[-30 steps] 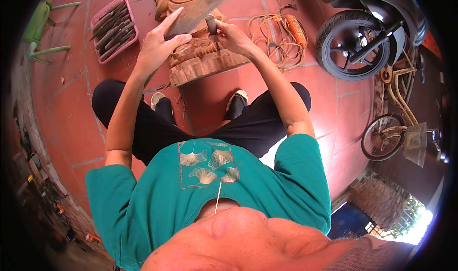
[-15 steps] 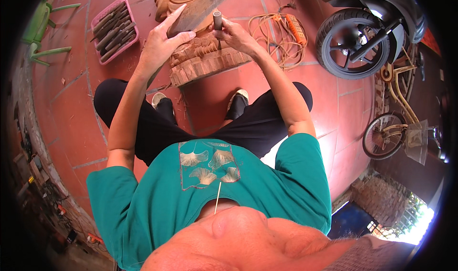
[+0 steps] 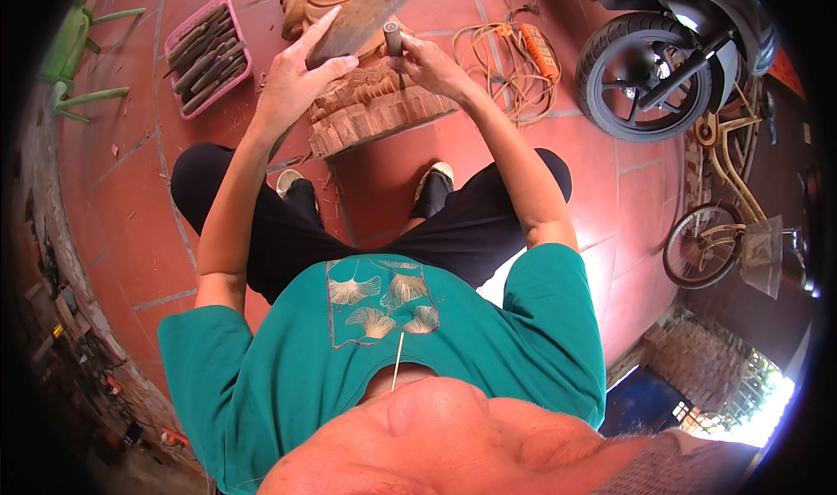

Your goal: The person carves a wooden sculpture using a chisel and mallet, repeatedly striking the chisel to shape the wood. The person occasionally pauses to inspect the work and adjust the tool.

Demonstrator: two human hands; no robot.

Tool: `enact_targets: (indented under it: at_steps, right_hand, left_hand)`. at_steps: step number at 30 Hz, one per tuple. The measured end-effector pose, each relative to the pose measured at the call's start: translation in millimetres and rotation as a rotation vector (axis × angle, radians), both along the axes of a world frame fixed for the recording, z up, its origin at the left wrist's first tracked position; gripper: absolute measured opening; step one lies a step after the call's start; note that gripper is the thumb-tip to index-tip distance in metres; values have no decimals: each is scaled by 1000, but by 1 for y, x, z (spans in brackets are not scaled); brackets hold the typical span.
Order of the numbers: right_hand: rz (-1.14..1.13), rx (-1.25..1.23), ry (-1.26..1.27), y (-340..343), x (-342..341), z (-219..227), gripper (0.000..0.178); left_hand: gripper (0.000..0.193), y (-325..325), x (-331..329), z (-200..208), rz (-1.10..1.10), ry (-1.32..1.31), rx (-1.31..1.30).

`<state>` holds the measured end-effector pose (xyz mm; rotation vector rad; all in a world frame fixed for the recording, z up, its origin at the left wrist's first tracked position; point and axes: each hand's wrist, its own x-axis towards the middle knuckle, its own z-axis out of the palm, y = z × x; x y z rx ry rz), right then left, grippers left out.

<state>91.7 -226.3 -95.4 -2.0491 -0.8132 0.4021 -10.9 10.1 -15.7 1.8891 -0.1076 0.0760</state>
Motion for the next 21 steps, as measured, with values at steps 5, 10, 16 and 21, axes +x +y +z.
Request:
enact_targets:
  at_steps: [5,10,16,21]
  right_hand:
    - [-12,-34,38,0,3,-2,21]
    - [-50,99,175,-9,6,-6,18]
    - [-62,146,235,-16,12,-11,18]
    - [-51,38,159,-13,9,-5,20]
  left_hand:
    - [76,6,4,-17,-44,-35,242]
    - [75,7,6,-20,-37,-24,150]
    - [75,1,5,-7,-31,-29,26]
    - [75,-2,5,-11,-57,24,369]
